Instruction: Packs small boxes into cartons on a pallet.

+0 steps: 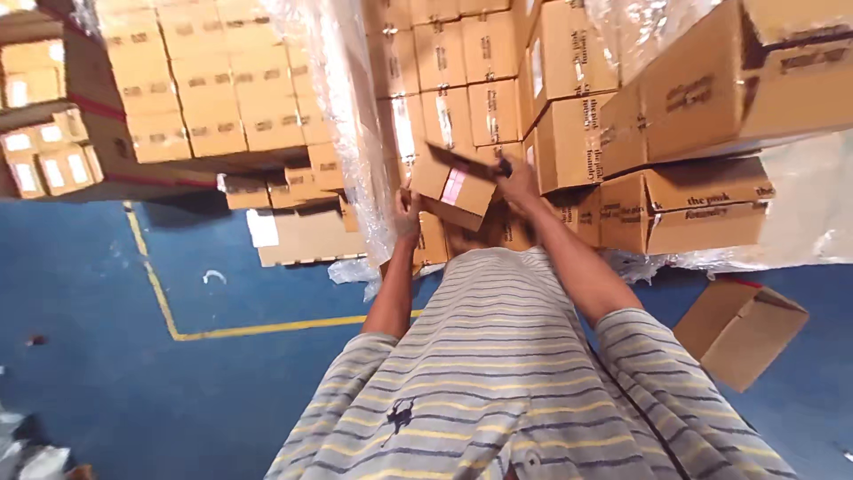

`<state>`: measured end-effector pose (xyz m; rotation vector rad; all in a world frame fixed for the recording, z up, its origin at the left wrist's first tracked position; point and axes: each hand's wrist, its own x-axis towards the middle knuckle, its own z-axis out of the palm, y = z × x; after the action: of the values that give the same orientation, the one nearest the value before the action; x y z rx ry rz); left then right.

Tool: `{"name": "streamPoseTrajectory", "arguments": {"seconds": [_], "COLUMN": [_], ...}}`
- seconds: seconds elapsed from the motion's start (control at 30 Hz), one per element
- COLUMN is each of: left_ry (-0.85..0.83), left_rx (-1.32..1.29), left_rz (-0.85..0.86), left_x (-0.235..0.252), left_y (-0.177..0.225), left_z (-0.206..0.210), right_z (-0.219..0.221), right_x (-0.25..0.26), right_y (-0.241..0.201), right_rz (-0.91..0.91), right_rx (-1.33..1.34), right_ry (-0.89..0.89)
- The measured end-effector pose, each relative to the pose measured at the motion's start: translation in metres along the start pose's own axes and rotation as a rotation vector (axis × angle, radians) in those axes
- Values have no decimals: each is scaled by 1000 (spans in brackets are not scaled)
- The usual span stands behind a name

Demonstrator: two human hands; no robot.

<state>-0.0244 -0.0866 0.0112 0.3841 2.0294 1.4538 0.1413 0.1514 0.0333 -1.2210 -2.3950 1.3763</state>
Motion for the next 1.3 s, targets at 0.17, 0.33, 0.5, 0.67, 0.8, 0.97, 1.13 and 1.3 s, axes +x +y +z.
{"name": "streamPoseTrajectory", "arguments": {"seconds": [0.17,0.33,0.5,0.67,0.8,0.97,1.13,1.3], "left_ry": [-50,-463,-776,-692,-506,-295,-480,-617], "left_rx": [224,-15,-175,-314,-157,98,94,79], "left_rz": [137,577,821,1019,1289,955,707,719], "left_x": [-18,-72,-134,-192,-217,-208,-201,-188], "left_y": [51,138,233,259,242,192,180,173], "left_z": [-3,-8,74,188,274,332,324,330], "right_z": [-19,-127,-265,-393,-448,-464,-376,-308], "right_x": [-65,-168,-242,-241,-220,-241,-307,-273], "right_y": [-37,-61,-66,-47,-26,29,77,92], "right_rz": [90,-205,-488,-347,-211,-24,328,406], "right_rx": [42,117,171,-150,-379,-517,-385,-42], "right_ry": [158,379,465,355,166,242,742,1137]}}
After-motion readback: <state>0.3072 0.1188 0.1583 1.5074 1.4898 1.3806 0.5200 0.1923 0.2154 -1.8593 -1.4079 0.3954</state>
